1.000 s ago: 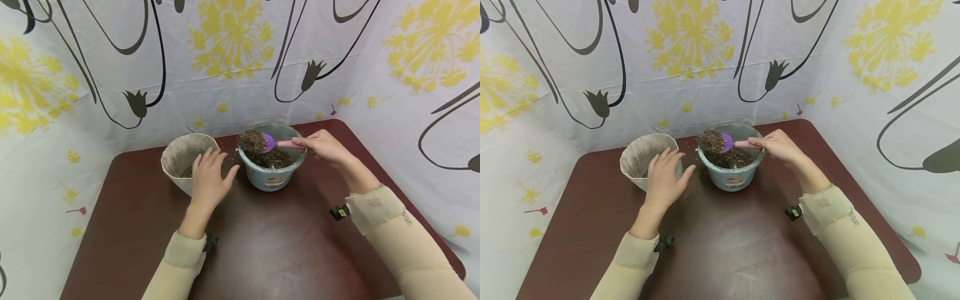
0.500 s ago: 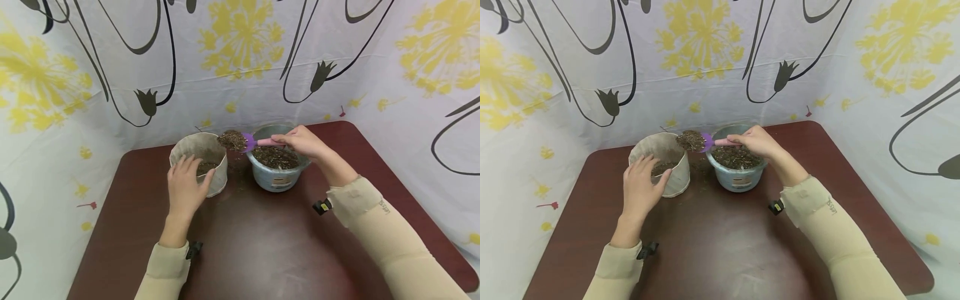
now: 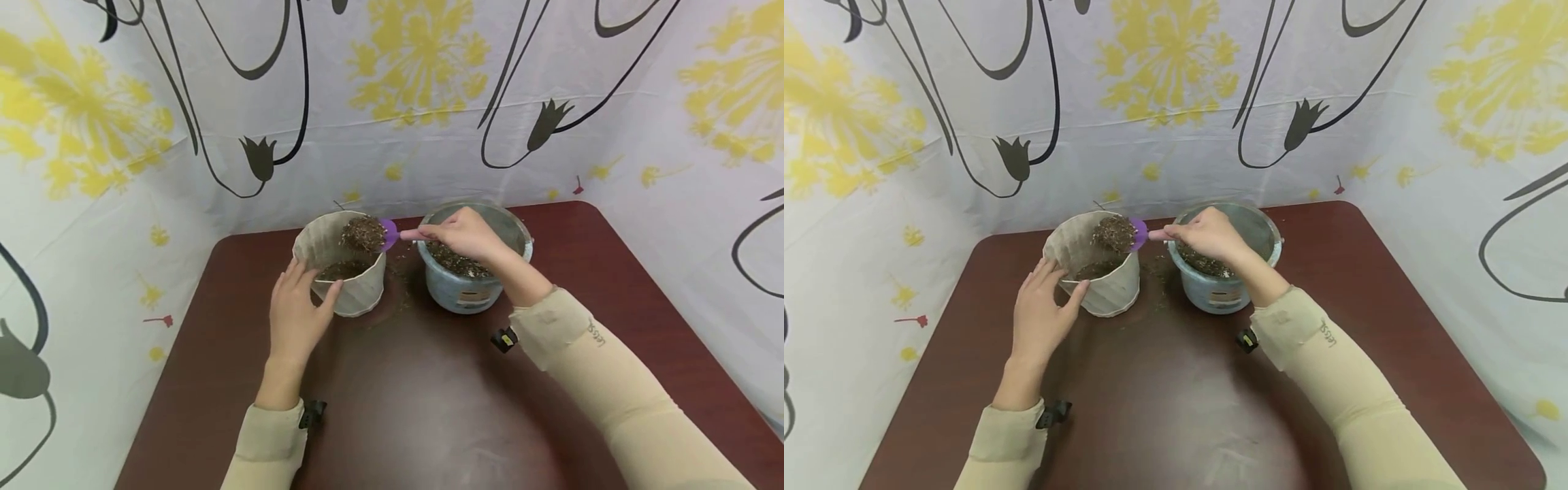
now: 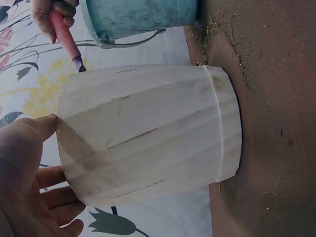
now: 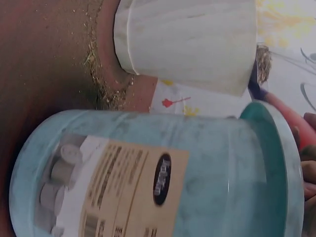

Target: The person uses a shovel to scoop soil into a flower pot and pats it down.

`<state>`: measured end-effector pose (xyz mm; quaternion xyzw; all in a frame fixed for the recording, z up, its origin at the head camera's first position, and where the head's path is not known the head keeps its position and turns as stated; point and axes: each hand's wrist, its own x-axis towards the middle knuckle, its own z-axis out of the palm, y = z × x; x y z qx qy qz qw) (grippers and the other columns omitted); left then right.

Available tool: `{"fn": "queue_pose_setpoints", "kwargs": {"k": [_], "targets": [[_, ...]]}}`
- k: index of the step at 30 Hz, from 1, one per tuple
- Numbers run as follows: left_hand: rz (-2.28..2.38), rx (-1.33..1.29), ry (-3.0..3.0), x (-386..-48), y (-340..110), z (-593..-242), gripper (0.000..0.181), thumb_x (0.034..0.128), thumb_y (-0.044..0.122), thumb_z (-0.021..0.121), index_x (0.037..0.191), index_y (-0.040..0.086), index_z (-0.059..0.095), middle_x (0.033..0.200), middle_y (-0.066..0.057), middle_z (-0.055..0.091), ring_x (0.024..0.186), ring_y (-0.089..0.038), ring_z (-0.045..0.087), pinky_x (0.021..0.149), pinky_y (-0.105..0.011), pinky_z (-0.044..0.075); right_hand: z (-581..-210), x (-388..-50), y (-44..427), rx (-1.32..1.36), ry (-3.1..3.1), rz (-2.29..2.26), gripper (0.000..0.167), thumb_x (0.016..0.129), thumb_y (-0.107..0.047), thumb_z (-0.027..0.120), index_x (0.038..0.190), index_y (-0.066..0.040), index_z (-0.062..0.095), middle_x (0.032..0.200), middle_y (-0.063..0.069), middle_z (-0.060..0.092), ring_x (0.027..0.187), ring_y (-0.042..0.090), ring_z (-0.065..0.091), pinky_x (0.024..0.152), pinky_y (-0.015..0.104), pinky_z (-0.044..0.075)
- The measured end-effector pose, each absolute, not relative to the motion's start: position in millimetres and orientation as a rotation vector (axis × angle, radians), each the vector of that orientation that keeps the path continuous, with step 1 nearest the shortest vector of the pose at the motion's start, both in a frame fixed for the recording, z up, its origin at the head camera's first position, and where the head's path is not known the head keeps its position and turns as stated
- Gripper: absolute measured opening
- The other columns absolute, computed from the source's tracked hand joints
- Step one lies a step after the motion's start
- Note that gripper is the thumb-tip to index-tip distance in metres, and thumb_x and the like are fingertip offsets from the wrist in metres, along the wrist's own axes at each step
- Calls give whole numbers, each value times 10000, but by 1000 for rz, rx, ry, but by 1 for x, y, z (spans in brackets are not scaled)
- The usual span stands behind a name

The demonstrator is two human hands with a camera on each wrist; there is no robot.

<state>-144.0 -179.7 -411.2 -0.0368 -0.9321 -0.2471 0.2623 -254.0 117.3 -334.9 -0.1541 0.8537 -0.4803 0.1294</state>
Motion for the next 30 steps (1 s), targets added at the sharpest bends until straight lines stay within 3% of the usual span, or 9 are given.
{"fn": "queue_pose_setpoints", "kwargs": {"k": [3, 6, 8, 10, 15, 19, 24, 27, 30], "targets": [[-696, -89, -2522, -144, -178, -412, 540, 945, 425, 703, 1171, -65, 698, 1392, -274, 568, 1415, -391, 426, 1196, -507, 270, -336, -251, 110, -432, 2592, -1335, 388, 919, -616, 647, 804, -295, 833, 517, -124, 526, 539, 118, 381, 506, 285, 252], [-729, -81, -2523, -143, -177, -412, 545, 948, 421, 702, 1182, -71, 691, 1410, -278, 553, 1428, -386, 409, 1203, -500, 260, -337, -246, 104, -427, 2743, -1254, 495, 874, -677, 657, 648, -248, 755, 487, -72, 192, 504, 133, 139, 461, 278, 183], [-748, -76, -2522, -143, -177, -413, 548, 950, 420, 701, 1188, -73, 687, 1421, -275, 544, 1435, -382, 400, 1208, -493, 251, -339, -242, 100, -466, 2868, -1163, 537, 888, -665, 648, 591, -223, 712, 459, -63, 252, 485, 128, 225, 456, 287, 240], [-760, -73, -2518, -144, -178, -414, 548, 947, 418, 704, 1185, -75, 688, 1425, -276, 541, 1436, -382, 398, 1208, -492, 252, -342, -238, 96, -559, 3018, -1048, 491, 911, -608, 659, 650, -206, 765, 466, -55, 404, 497, 145, 389, 468, 320, 343], [-767, -79, -2493, -143, -178, -413, 526, 943, 399, 715, 1160, -80, 696, 1410, -279, 552, 1422, -388, 419, 1190, -507, 286, -349, -228, 90, -840, 3295, -775, 382, 927, -434, 712, 686, -138, 727, 575, 38, 624, 615, 311, 634, 514, 452, 489], [-771, -85, -2485, -143, -176, -411, 523, 944, 394, 715, 1159, -82, 696, 1414, -276, 550, 1420, -385, 421, 1184, -506, 298, -354, -223, 89, -1002, 3385, -708, 396, 918, -371, 741, 629, -138, 603, 551, 55, 580, 563, 336, 616, 454, 455, 469], [-768, -89, -2477, -144, -177, -412, 529, 938, 399, 720, 1159, -81, 697, 1413, -275, 552, 1417, -387, 427, 1181, -500, 305, -358, -224, 92, -1016, 3365, -883, 361, 930, -387, 728, 670, -142, 672, 548, 14, 586, 528, 256, 590, 459, 406, 448], [-749, -100, -2458, -144, -177, -413, 527, 930, 400, 728, 1150, -78, 702, 1398, -276, 565, 1399, -396, 448, 1164, -516, 324, -358, -227, 97, -890, 3215, -1183, 273, 948, -424, 703, 800, -224, 816, 472, -51, 468, 480, 122, 420, 458, 315, 348], [-721, -104, -2439, -144, -177, -415, 529, 923, 409, 730, 1157, -64, 700, 1376, -278, 582, 1376, -410, 471, 1133, -550, 340, -353, -228, 110, -705, 3020, -1451, 185, 955, -464, 685, 937, -357, 835, 441, -77, 301, 482, 82, 226, 445, 264, 220]]}}
